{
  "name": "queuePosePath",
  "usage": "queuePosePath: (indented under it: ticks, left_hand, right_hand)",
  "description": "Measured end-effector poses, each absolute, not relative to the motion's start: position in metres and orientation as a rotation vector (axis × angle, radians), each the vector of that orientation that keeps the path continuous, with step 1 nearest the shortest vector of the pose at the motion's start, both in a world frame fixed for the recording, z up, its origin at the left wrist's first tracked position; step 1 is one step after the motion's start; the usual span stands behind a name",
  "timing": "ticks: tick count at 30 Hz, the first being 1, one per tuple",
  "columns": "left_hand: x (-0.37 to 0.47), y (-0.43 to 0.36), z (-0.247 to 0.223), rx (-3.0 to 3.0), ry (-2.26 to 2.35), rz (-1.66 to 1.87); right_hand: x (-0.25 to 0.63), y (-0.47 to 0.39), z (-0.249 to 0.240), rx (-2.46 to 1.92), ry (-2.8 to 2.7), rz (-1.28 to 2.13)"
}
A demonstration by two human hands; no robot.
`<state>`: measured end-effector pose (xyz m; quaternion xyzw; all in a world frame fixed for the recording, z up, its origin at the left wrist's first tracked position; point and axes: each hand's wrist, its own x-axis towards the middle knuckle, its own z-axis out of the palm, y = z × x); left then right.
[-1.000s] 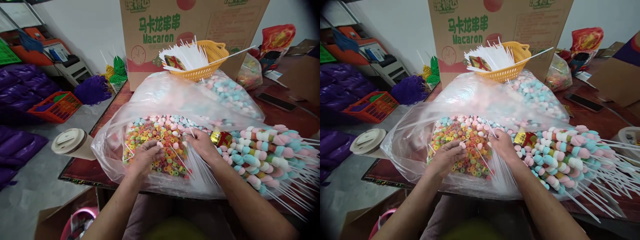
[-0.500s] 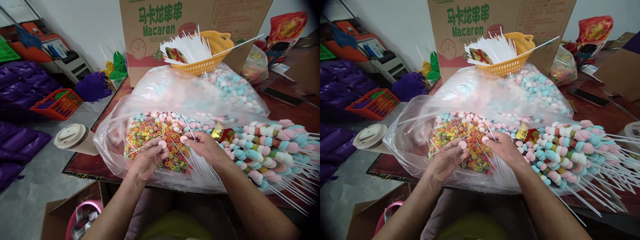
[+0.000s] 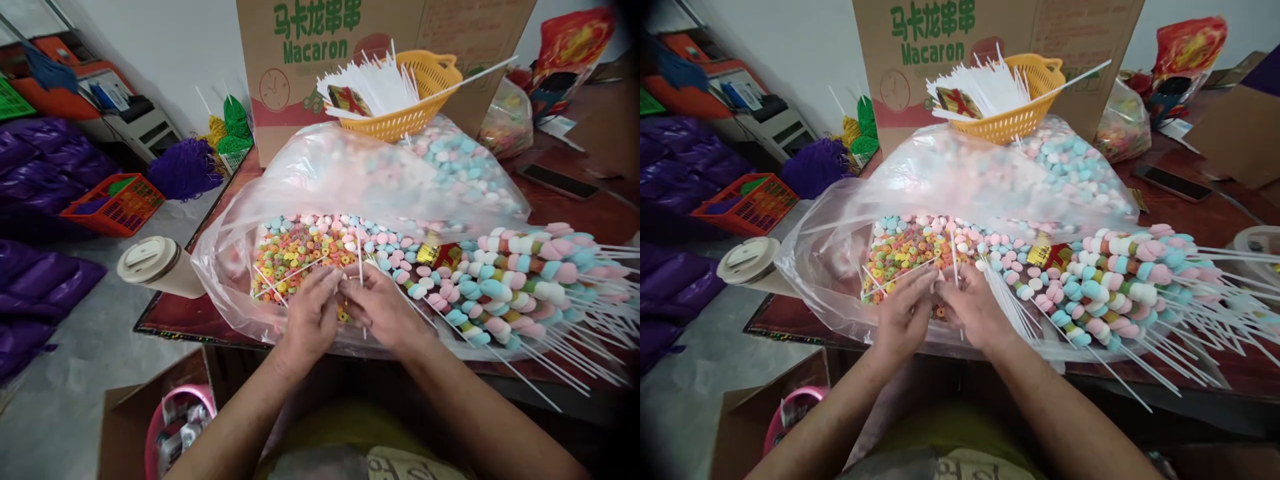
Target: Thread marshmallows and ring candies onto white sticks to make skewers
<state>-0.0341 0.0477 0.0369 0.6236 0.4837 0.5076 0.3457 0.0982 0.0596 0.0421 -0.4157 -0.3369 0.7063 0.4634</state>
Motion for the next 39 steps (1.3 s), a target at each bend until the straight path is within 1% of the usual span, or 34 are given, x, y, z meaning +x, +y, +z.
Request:
queuePosePath:
  ticks: [5,9,12,17,20,22,23,24,25,26,27,28,29,31,33,36,39]
  left_hand:
    - [-0.037,0.062,0.035,1.108,1.062,1.167]
    - [-0.041,0.072,0.031,0.789,1.065,1.239]
    - [-0.049,0.065,0.031,0.623,0.997,1.161]
    - [-0.050,0.043,0.037,0.537,0.848,1.011]
    - [-0.047,0.041,0.039,0.532,0.785,0.967]
    - [-0.048,0.043,0.040,0.488,0.730,0.991]
    - [-0.049,0.044,0.040,0.463,0.709,1.014]
    - [-0.050,0.045,0.041,0.445,0.699,1.035]
    - [-0.050,0.046,0.041,0.435,0.698,1.047]
    - [-0.049,0.047,0.042,0.431,0.700,1.053]
    - [-0.048,0.048,0.043,0.435,0.699,1.054]
    - [-0.046,0.048,0.044,0.443,0.696,1.053]
    - [-0.044,0.049,0.044,0.456,0.690,1.046]
    - [-0.042,0.050,0.046,0.470,0.699,1.056]
    - [-0.044,0.051,0.047,0.482,0.789,1.122]
    - [-0.049,0.051,0.046,0.564,1.009,1.298]
    - [-0.045,0.049,0.044,0.654,1.086,1.400]
  right_hand:
    - [0.093,0.070,0.038,-0.918,-0.664,1.983]
    - [0.091,0.075,0.041,-0.884,-0.436,2.029]
    - [0.092,0.077,0.047,-0.874,-0.304,1.970]
    - [0.085,0.077,0.044,-0.860,-0.376,1.750]
    - [0.089,0.073,0.039,-0.965,-0.607,1.588]
    - [0.104,0.067,0.040,-1.213,-1.035,1.437]
    - [0.114,0.063,0.041,-1.381,-1.302,1.275]
    - [0.124,0.058,0.043,-1.548,-1.582,1.042]
    - [0.132,0.054,0.045,-1.673,-1.768,0.711]
    - [0.139,0.050,0.047,-1.678,-1.889,0.362]
    - [0.143,0.048,0.048,-1.590,-2.008,0.081]
    - [0.145,0.046,0.049,-1.446,-2.114,-0.130]
    - [0.145,0.046,0.049,-1.271,-2.235,-0.253]
    - [0.144,0.047,0.047,-0.985,-2.457,-0.308]
    - [0.145,0.047,0.045,-0.897,-2.533,-0.288]
    - [0.148,0.038,0.046,-1.032,-2.467,-0.249]
    - [0.140,0.022,0.051,-1.146,-2.398,-0.194]
